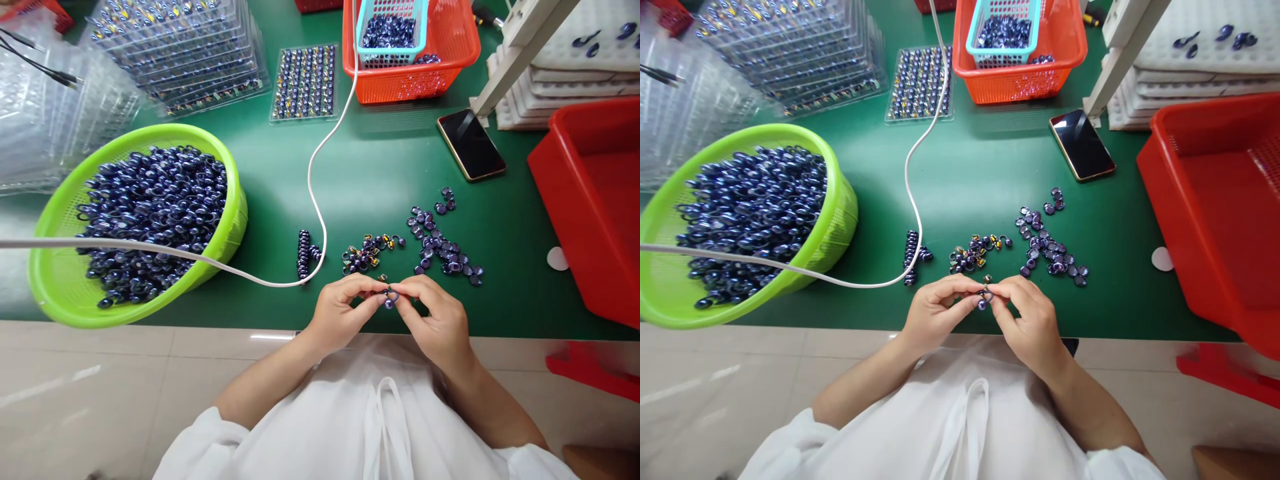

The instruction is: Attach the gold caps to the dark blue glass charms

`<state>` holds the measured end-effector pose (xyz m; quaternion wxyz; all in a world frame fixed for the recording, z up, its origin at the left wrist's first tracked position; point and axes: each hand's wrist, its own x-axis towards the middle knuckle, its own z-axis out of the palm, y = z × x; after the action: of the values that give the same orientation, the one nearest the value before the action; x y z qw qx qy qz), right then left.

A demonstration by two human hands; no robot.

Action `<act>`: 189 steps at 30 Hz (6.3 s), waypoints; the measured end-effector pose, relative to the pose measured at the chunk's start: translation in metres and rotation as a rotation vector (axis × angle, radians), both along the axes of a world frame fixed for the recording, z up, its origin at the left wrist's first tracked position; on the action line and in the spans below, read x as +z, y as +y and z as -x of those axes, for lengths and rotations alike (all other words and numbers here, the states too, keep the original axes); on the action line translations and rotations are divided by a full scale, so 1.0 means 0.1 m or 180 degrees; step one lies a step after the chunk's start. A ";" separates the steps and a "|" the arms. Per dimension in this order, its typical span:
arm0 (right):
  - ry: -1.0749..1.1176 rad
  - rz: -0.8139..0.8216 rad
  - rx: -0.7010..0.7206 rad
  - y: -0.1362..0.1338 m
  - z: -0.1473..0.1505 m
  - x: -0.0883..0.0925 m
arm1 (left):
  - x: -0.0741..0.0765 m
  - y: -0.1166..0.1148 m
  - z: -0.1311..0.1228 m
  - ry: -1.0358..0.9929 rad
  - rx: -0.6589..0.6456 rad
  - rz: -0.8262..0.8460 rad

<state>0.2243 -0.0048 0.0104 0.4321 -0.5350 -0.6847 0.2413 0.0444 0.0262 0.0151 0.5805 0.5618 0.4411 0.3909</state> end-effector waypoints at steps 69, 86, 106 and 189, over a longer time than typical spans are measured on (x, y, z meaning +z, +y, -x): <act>-0.2032 -0.0145 -0.0342 0.24 -0.67 -0.11 | -0.04 0.01 -0.03 -0.0074 0.0415 0.0604; -0.1120 -0.1301 0.0030 0.10 -0.12 -0.13 | 0.05 0.05 -0.13 -0.1776 0.0243 0.1794; 0.0159 -0.0756 -0.0108 0.03 0.08 -0.05 | 0.04 -0.04 -0.12 -0.1896 0.0636 0.1525; -0.0575 -0.0896 0.0062 0.08 0.03 -0.05 | 0.09 0.01 -0.04 -0.0272 0.0228 0.0704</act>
<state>0.2212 0.0033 0.0054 0.4371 -0.4820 -0.7530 0.0980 0.0480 0.0269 0.0242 0.6429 0.4611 0.4761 0.3839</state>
